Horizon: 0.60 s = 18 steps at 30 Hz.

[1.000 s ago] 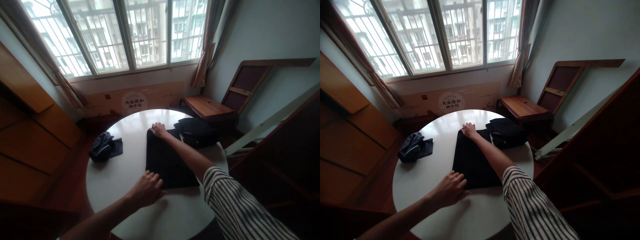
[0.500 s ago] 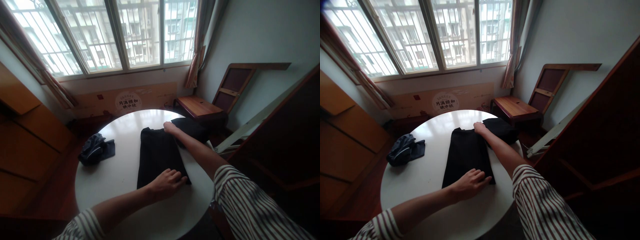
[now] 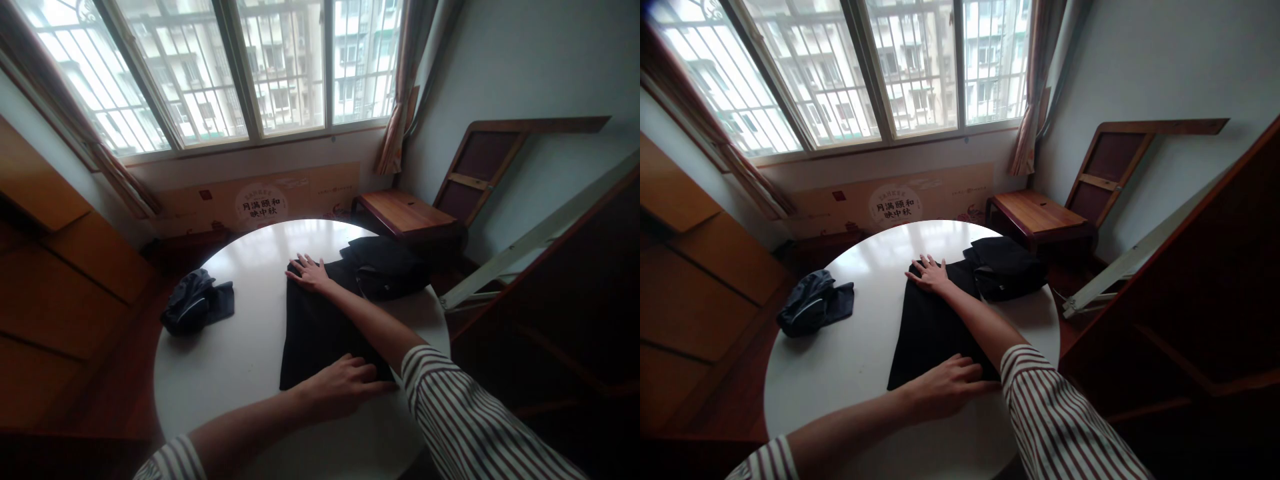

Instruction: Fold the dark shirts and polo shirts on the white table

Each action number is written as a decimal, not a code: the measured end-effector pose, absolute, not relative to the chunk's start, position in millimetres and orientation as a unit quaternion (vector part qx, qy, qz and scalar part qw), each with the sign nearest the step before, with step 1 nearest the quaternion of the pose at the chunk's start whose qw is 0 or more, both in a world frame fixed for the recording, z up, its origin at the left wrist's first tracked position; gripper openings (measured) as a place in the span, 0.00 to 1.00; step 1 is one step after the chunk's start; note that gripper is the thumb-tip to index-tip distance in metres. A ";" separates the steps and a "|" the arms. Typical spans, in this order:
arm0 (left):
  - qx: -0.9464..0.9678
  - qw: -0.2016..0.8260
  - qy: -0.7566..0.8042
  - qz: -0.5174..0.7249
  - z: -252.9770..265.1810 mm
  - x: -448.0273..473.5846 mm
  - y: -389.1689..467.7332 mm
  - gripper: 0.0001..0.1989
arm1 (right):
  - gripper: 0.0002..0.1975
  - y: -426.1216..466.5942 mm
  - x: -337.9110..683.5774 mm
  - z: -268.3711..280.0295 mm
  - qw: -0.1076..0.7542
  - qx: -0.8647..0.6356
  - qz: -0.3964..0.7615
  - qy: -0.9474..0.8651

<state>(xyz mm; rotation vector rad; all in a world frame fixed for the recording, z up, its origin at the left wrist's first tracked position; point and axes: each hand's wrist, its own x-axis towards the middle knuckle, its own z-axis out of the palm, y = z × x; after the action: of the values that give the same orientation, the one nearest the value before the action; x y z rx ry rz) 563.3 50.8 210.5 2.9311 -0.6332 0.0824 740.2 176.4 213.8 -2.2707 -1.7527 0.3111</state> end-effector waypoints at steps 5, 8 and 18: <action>0.973 0.120 -0.193 0.042 216.7 565.0 46.7 0.15 | 0.32 190.3 738.1 236.1 0.145 -0.794 0.101 -0.581; 0.961 0.235 -0.136 0.060 232.5 556.4 54.8 0.15 | 0.31 172.9 726.4 253.1 0.172 -0.797 0.075 -0.574; 0.824 0.364 0.399 0.171 250.3 582.3 220.1 0.23 | 0.22 -11.9 694.6 237.2 0.173 -0.856 0.010 -0.487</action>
<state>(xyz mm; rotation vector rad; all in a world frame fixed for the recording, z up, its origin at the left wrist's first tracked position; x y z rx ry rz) 582.3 220.1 250.3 2.1209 1.0265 0.4408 694.6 -11.9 237.2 -2.4291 -1.3814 0.0287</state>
